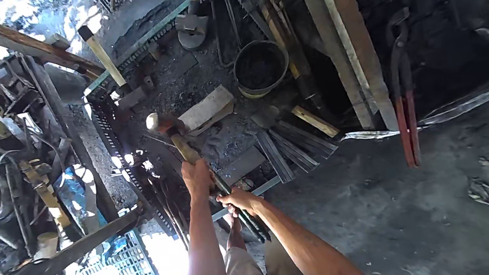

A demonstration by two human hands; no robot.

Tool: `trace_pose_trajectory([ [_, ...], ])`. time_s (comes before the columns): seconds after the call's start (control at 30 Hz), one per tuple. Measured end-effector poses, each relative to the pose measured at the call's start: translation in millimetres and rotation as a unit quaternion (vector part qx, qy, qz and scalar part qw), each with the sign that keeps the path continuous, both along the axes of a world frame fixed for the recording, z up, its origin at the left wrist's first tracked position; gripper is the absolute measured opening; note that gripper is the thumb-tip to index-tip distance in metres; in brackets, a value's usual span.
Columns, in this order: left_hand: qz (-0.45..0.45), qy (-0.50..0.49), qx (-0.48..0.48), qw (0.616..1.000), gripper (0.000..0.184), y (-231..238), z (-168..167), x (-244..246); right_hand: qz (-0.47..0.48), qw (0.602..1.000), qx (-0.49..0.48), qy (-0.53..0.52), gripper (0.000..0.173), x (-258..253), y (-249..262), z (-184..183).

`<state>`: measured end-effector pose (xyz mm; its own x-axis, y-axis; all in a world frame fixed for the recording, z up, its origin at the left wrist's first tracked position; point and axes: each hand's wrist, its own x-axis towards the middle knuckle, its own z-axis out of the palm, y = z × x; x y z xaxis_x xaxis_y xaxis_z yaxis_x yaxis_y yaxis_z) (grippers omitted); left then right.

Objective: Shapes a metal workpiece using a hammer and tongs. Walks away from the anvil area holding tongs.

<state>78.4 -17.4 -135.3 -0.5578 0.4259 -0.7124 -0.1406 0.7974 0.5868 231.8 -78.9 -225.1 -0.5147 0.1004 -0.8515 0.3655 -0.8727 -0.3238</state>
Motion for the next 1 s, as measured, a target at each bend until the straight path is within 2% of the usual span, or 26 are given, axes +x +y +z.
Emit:
trace_pose_trajectory([
  [0.07, 0.023, -0.045, 0.021, 0.998, 0.026, -10, 15, -4, -0.020, 0.993, -0.086, 0.073, 0.027, 8, -7, 4],
  [0.13, 0.019, -0.050, 0.025, 0.998, 0.025, -16, 18, -8, -0.027, 0.989, -0.108, 0.093, 0.027, 8, -8, 7],
  [0.2, 0.004, -0.040, 0.011, 0.999, 0.028, -28, 16, -9, -0.021, 0.998, -0.049, 0.029, 0.025, 5, -14, 12],
  [0.23, -0.010, -0.027, 0.002, 1.000, 0.030, -35, 15, -10, 0.013, 0.999, 0.029, -0.032, 0.026, 3, -17, 16],
  [0.27, -0.031, -0.010, -0.010, 0.999, 0.033, -42, 12, -13, 0.070, 0.983, 0.132, -0.103, 0.027, 3, -19, 21],
  [0.3, -0.055, 0.010, -0.022, 0.998, 0.036, -49, 10, -16, 0.135, 0.951, 0.225, -0.164, 0.031, 5, -19, 27],
  [0.37, -0.104, 0.056, -0.051, 0.992, 0.039, -61, 7, -25, 0.226, 0.875, 0.340, -0.260, 0.050, 17, -17, 35],
  [0.43, -0.138, 0.079, -0.079, 0.984, 0.040, -70, 10, -30, 0.276, 0.814, 0.386, -0.334, 0.064, 37, -12, 39],
  [0.5, -0.133, 0.064, -0.080, 0.986, 0.039, -78, 11, -30, 0.308, 0.789, 0.399, -0.352, 0.063, 65, -5, 40],
  [0.57, -0.093, 0.028, -0.050, 0.994, 0.037, -87, 15, -25, 0.314, 0.796, 0.397, -0.331, 0.056, 94, -1, 39],
  [0.67, -0.024, -0.029, -0.004, 0.999, 0.034, -99, 34, -12, 0.296, 0.828, 0.382, -0.284, 0.050, 128, 2, 41],
  [0.77, 0.010, -0.037, 0.022, 0.999, 0.032, -108, 59, -5, 0.251, 0.866, 0.357, -0.243, 0.039, 138, -3, 51],
  [0.87, -0.009, 0.000, 0.029, 1.000, 0.033, -105, 77, -10, 0.150, 0.907, 0.334, -0.206, 0.034, 119, -8, 65],
  [1.0, -0.064, 0.030, 0.021, 0.997, 0.034, -78, 75, -21, 0.068, 0.923, 0.331, -0.185, 0.038, 63, -1, 51],
])
